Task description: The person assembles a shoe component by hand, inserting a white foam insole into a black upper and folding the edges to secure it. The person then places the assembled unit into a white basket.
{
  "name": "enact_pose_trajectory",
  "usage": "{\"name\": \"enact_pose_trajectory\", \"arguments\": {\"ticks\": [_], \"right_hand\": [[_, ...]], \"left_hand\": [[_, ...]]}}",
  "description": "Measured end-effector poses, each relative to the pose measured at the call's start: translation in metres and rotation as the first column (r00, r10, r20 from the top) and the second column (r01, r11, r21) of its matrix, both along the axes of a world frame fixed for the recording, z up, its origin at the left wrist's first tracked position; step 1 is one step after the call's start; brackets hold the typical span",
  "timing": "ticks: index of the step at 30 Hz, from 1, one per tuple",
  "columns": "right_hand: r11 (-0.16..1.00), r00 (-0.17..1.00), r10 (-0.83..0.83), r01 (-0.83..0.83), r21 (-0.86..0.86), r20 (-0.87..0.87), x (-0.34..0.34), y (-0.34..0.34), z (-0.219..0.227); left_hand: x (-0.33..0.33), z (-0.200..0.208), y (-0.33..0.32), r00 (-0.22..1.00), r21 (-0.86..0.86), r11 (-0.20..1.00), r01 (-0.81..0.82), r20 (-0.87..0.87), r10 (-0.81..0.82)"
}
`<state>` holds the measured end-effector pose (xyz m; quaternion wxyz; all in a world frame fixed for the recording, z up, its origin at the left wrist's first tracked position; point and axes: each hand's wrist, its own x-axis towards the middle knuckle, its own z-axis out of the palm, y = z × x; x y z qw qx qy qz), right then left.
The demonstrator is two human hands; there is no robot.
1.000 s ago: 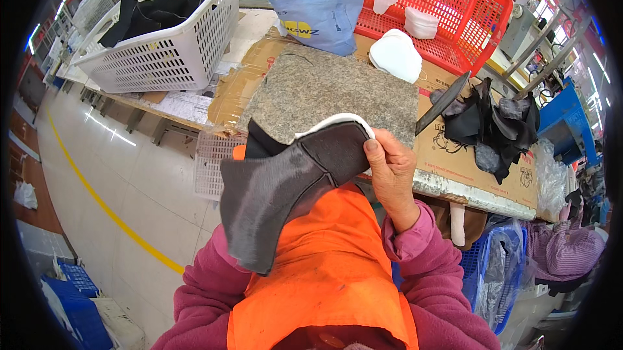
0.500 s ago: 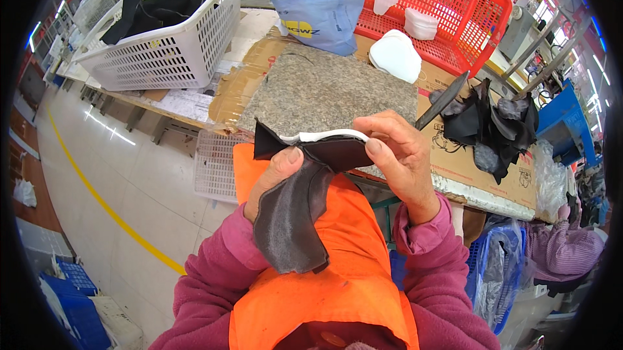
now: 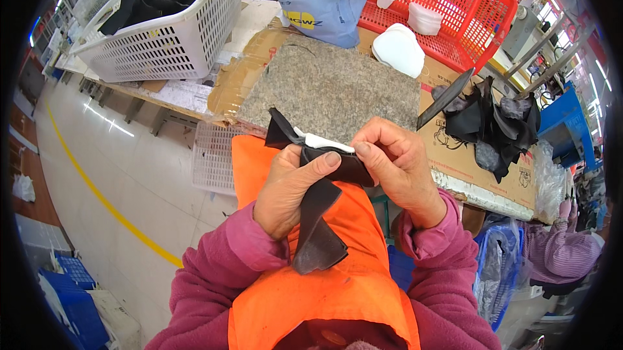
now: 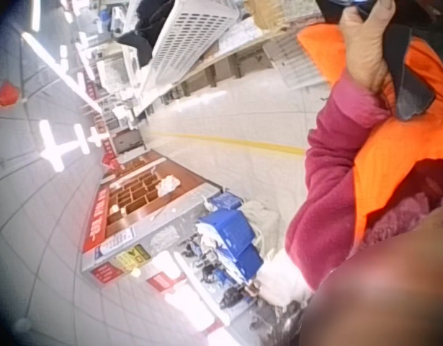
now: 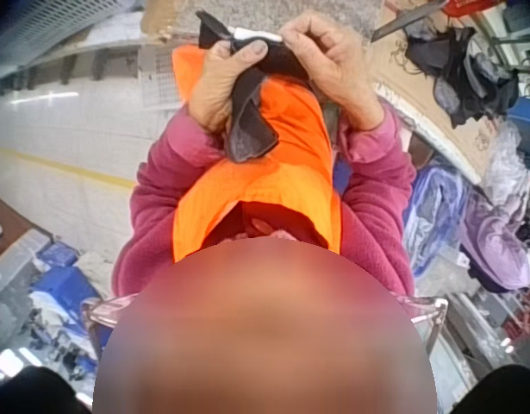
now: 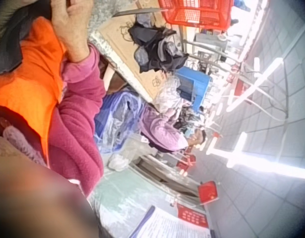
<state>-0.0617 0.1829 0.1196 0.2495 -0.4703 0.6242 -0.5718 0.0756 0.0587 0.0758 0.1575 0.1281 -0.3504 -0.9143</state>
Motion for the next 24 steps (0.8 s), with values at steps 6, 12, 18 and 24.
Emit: {"name": "enact_pose_trajectory", "arguments": {"ticks": [6,12,18,24], "right_hand": [[0.996,0.998,-0.026,0.03,-0.089,0.05,0.004,-0.007,-0.009],[0.989,0.988,0.002,-0.025,-0.144,-0.154,0.006,-0.01,-0.01],[0.977,0.856,-0.148,0.048,-0.209,-0.495,0.009,-0.013,-0.011],[0.909,0.602,-0.334,0.004,-0.416,-0.725,0.003,-0.023,-0.022]], "left_hand": [[-0.003,-0.001,0.002,1.0,0.064,0.998,-0.003,-0.009,0.003],[0.0,-0.004,0.004,0.997,0.055,0.996,-0.067,-0.024,0.069],[0.0,-0.003,0.005,0.996,0.077,0.994,-0.073,-0.052,0.077],[0.002,-0.002,0.004,0.996,0.18,0.983,0.03,-0.086,-0.015]]}}
